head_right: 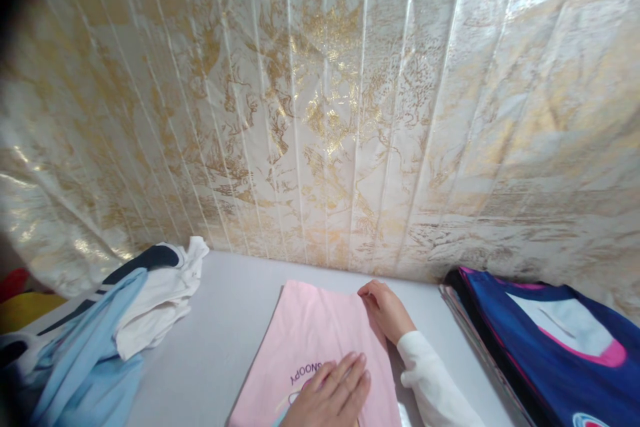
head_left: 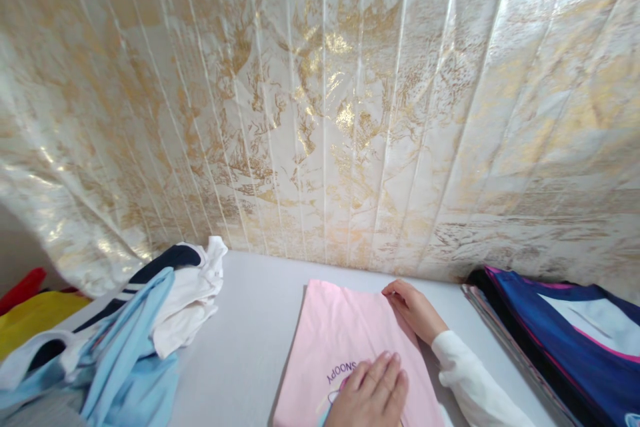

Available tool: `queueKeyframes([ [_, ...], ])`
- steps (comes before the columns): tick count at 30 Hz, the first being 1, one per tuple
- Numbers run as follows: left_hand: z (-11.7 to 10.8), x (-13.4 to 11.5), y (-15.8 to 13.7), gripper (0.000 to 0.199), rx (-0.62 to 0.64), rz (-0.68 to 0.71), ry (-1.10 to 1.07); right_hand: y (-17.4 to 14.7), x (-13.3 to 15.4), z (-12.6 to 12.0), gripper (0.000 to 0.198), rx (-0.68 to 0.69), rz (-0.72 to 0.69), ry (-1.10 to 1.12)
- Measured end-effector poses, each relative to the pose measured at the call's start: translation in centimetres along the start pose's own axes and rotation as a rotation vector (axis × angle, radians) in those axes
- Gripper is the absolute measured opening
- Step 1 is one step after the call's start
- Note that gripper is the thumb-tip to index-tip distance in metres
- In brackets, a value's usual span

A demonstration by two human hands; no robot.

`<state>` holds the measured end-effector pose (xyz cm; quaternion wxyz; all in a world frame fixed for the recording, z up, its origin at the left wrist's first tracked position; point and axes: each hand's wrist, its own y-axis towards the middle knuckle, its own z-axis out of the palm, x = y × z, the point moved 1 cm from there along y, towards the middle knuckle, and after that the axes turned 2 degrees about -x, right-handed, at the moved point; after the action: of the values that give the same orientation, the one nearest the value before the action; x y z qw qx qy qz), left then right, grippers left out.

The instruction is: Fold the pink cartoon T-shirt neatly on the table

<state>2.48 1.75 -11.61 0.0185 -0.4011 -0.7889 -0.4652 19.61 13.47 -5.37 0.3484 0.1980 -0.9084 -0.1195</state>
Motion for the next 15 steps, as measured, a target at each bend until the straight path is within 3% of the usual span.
queueKeyframes([
  [4,1.0,-2.0,-1.6,0.028,-0.124,-0.055,0.014,-2.0,0.6,-0.5,0.022,0.053,0.029,-0.042],
  [6,0.4,-2.4,-2.1,0.027,-0.142,-0.061,0.030,-2.9,1.0,-1.2,0.024,0.059,0.038,-0.100],
  [8,-1.7,-1.5,-2.3,0.028,-0.094,-0.030,0.066,-3.2,2.0,-2.0,0.026,0.036,0.017,-0.150],
  [11,-6.4,2.0,-2.9,0.033,0.086,0.076,0.130,-2.2,4.5,-2.8,0.027,0.024,-0.041,-0.150],
  [15,-10.7,6.4,-5.0,0.036,0.199,0.058,0.158,1.5,8.4,-0.5,0.025,0.089,-0.075,-0.089],
])
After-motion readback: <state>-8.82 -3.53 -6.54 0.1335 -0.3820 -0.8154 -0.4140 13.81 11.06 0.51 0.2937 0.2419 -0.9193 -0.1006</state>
